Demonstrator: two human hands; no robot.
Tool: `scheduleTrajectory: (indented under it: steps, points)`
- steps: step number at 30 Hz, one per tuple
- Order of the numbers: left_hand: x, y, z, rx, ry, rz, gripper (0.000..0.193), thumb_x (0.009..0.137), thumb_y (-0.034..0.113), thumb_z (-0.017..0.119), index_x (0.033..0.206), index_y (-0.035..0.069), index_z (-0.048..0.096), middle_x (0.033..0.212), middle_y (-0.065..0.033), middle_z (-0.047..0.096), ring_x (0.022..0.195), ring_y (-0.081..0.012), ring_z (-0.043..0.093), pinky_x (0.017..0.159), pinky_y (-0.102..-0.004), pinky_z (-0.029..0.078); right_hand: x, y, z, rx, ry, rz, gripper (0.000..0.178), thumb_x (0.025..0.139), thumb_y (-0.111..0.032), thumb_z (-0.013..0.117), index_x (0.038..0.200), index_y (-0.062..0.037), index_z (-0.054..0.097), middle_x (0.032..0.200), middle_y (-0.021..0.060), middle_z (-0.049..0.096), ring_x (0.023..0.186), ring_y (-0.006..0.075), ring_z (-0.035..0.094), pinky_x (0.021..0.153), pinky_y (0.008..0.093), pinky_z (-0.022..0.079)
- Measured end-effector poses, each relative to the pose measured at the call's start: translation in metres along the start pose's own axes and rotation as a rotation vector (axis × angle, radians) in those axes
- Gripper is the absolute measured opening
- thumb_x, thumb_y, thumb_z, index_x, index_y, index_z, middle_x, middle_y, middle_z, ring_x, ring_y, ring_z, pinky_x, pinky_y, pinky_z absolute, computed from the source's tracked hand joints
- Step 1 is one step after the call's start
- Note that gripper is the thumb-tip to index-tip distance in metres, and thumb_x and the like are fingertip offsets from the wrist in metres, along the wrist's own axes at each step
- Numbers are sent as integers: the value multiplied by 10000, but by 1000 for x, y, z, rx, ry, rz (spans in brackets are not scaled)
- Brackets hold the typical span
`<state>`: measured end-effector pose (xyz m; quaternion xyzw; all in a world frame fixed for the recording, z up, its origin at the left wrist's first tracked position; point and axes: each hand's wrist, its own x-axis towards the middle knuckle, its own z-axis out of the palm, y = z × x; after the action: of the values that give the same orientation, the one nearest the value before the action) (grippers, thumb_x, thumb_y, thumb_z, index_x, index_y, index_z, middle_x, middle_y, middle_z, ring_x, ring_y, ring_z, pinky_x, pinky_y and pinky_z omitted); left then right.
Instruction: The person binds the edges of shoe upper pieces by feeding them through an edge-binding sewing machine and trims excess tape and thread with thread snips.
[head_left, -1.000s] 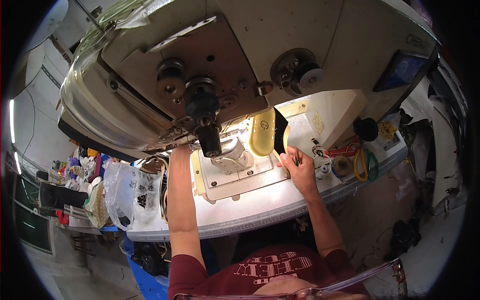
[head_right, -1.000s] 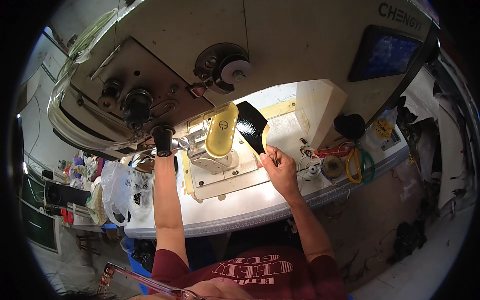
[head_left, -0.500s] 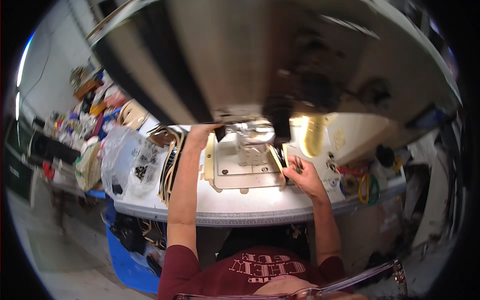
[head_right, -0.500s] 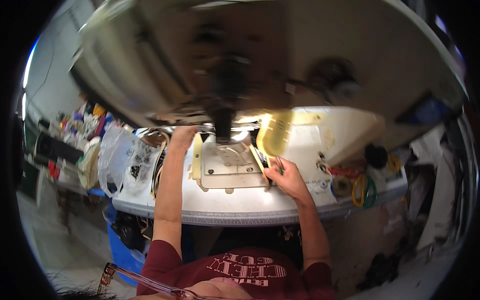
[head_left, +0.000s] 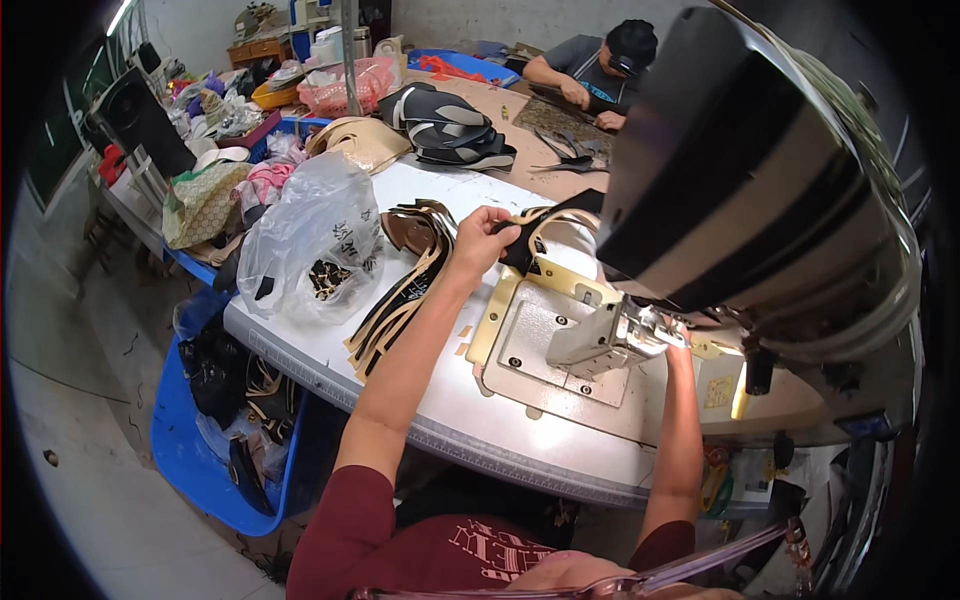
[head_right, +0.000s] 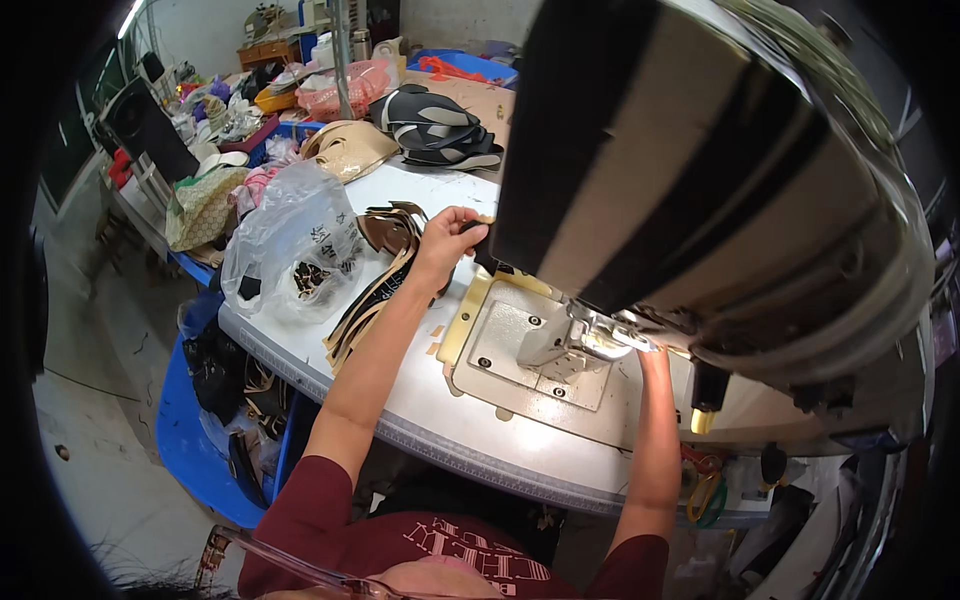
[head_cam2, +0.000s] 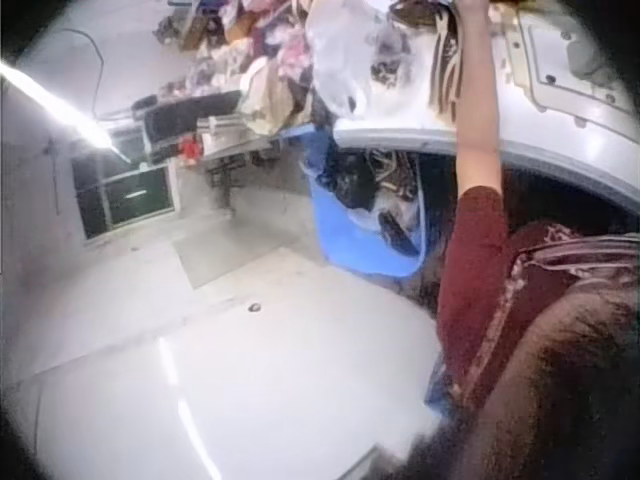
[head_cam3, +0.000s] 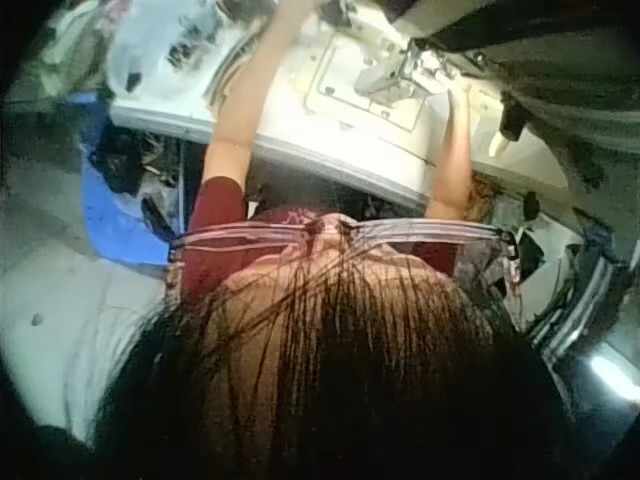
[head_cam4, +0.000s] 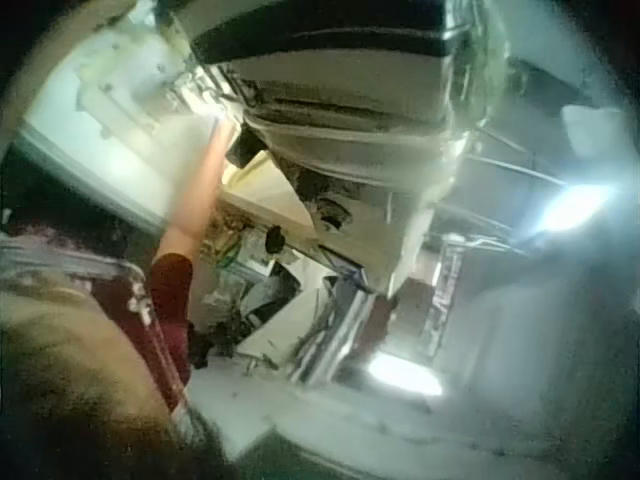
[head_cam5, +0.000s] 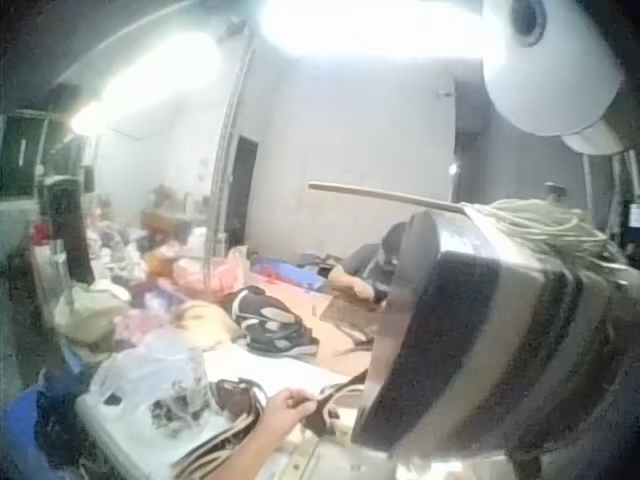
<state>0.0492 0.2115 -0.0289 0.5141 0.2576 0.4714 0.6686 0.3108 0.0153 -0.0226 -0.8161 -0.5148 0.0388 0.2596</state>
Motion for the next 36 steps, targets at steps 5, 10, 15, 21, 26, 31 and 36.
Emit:
scheduleTrajectory:
  steps: [5, 10, 15, 21, 26, 31, 36]
  points:
    - [45, -54, -4, 414, 378, 108, 241, 666, 94, 678, 847, 4, 547, 642, -51, 557, 552, -109, 529, 495, -231, 438, 43, 10, 24, -147, -120, -16, 188, 809, -108, 523, 952, 5, 569, 711, 8, 522, 581, 75, 486, 517, 218, 369]
    - [20, -47, -1, 833, 231, 3, 309, 696, 236, 598, 915, 20, 626, 886, -199, 609, 847, -316, 586, 784, -344, 446, 53, 17, 44, -175, -164, -10, 220, 828, -137, 506, 987, 8, 553, 755, 28, 534, 577, 90, 499, 502, 226, 368]
    - [-24, 0, 19, 996, 71, 74, 513, 745, 229, 582, 1181, -4, 445, 1047, -254, 452, 914, -382, 525, 821, -396, 420, 30, 32, 31, -79, -125, 13, 254, 847, -166, 489, 1022, 11, 537, 798, 48, 547, 572, 104, 511, 488, 233, 366]
    - [-61, 18, -9, 1202, 315, 429, 383, 695, 175, 658, 1010, 10, 515, 927, -158, 485, 869, -312, 493, 764, -389, 401, -43, 43, -8, 366, -49, 120, 295, 870, -201, 468, 1064, 15, 518, 850, 72, 562, 567, 121, 526, 470, 242, 365]
    - [-77, 1, -55, 1408, 289, 285, 412, 663, 184, 691, 990, 19, 503, 866, -124, 502, 852, -291, 471, 759, -391, 382, -123, -24, -37, 707, 78, 163, 287, 884, -191, 453, 1080, 11, 508, 855, 76, 577, 523, 71, 491, 408, 181, 310]
    - [-79, 0, -48, 1471, 348, 378, 337, 674, 177, 680, 935, 22, 534, 872, -119, 481, 849, -286, 464, 750, -387, 387, -170, -34, -26, 854, -16, 151, 246, 865, -101, 480, 1051, 58, 509, 870, 100, 592, 571, 91, 506, 542, 206, 423]
    - [-76, -4, -56, 1645, 260, 440, 311, 656, 200, 692, 896, 39, 577, 888, -101, 445, 838, -254, 447, 713, -364, 382, -192, -58, -12, 878, -130, 120, 248, 852, -92, 505, 1040, 69, 513, 850, 102, 599, 590, 94, 513, 558, 213, 430]
